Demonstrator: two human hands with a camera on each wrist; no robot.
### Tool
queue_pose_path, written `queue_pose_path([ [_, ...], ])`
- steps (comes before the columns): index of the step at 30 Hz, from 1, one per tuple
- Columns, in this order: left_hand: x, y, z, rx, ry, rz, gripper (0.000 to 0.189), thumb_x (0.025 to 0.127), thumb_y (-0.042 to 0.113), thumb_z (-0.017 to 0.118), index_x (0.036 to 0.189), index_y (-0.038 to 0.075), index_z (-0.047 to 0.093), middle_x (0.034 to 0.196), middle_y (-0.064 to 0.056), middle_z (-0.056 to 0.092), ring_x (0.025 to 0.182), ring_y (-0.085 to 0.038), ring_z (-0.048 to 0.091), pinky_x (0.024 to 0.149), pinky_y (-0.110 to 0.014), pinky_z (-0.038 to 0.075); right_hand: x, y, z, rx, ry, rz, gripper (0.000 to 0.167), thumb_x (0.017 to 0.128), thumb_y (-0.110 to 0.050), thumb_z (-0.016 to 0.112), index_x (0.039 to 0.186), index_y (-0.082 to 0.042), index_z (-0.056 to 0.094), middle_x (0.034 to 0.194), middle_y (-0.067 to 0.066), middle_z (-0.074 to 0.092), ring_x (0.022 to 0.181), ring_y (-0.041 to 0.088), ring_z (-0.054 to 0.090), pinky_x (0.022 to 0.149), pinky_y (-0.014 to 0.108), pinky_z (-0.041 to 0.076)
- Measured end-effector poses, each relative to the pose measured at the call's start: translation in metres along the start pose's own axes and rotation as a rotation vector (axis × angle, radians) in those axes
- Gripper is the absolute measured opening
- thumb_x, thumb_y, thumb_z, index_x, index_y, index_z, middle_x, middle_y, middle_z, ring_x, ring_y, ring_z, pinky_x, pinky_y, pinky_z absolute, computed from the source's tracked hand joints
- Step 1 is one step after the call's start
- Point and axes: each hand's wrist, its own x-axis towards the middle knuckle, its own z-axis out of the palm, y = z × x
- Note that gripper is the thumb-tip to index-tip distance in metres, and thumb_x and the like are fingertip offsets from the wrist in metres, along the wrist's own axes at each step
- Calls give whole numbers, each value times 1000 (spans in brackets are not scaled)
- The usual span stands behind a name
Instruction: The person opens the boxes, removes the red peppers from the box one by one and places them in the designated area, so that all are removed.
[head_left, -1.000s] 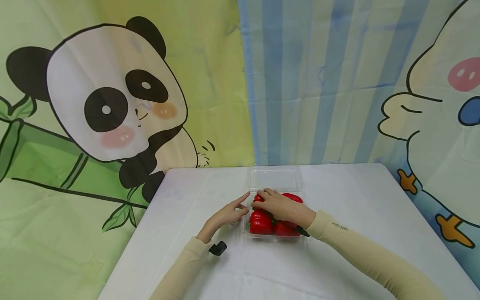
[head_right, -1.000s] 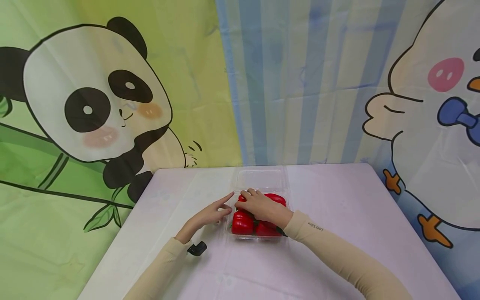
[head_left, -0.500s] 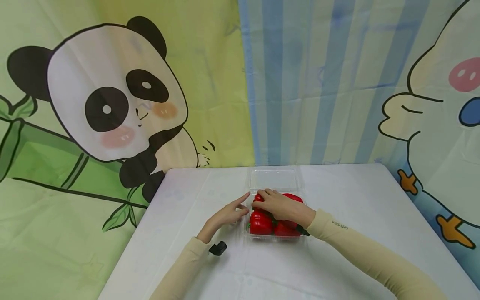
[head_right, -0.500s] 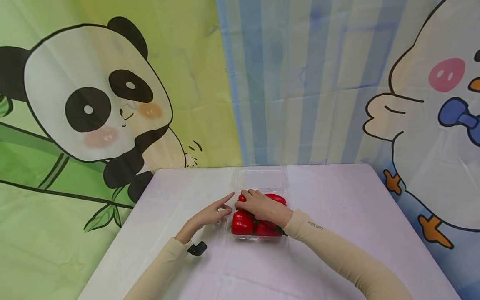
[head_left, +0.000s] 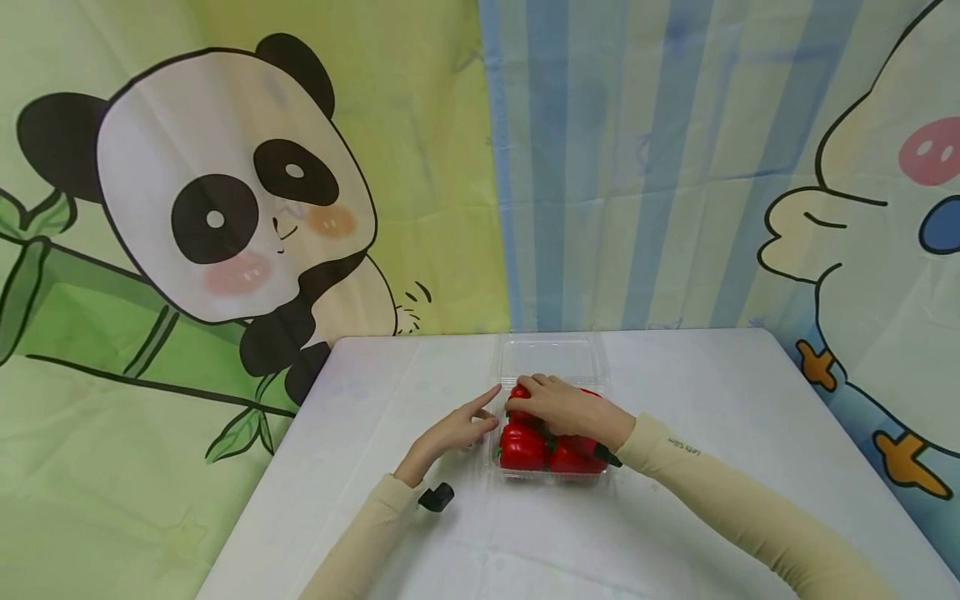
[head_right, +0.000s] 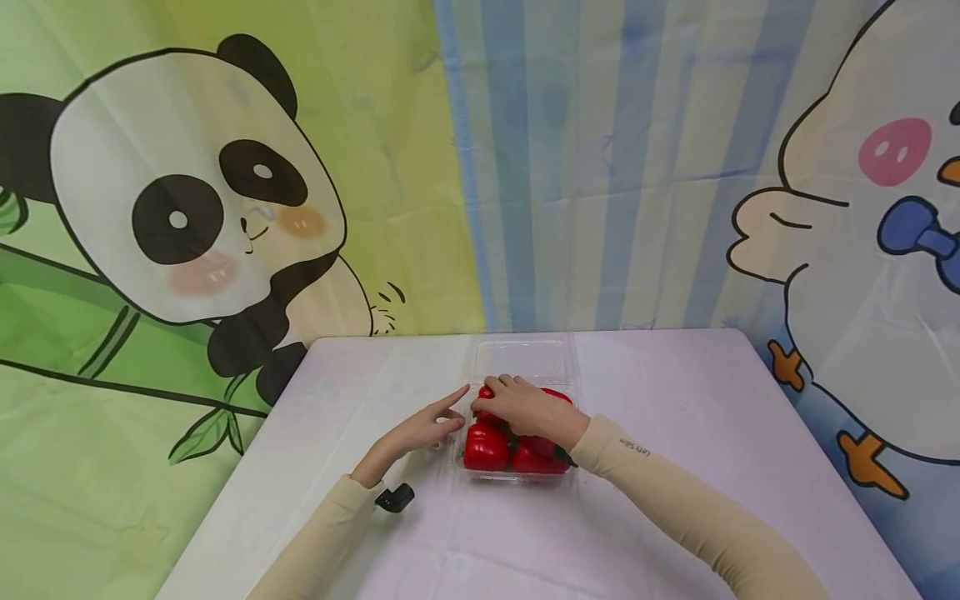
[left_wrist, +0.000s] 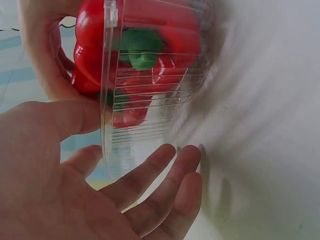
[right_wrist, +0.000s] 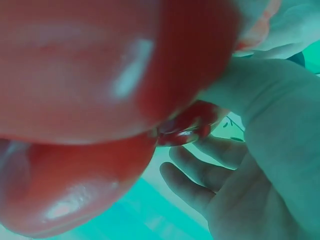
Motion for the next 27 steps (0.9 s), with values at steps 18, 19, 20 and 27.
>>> queue_pose_path([
  [18,-1,0,1,4,4,15,64,103,30,52,161,30,24,134,-19,60,88,-27,65,73,-39,55,-2,3,-8,76,8,17,67,78,-25,87,136,-27,54,133,14,54,118,33,57,96,50,53],
  [19,-1,0,1,3,4,16,65,103,30,53,161,30,24,134,-20,60,88,-26,65,72,-40,55,-2,3,-9,77,9,17,67,78,-25,87,136,-27,54,133,14,54,117,33,57,96,50,53],
  [20,-1,0,1,4,3,13,64,103,30,52,161,31,24,134,-19,60,89,-26,65,73,-39,55,-2,4,-8,79,11,17,68,78,-25,87,136,-27,54,133,14,54,117,33,57,96,50,53],
  [27,0,0,1,8,3,1,64,103,31,52,161,32,23,136,-20,59,90,-27,64,73,-40,55,-2,7,-8,80,25,23,70,76,-27,88,137,-27,53,131,13,54,114,32,58,94,49,54],
])
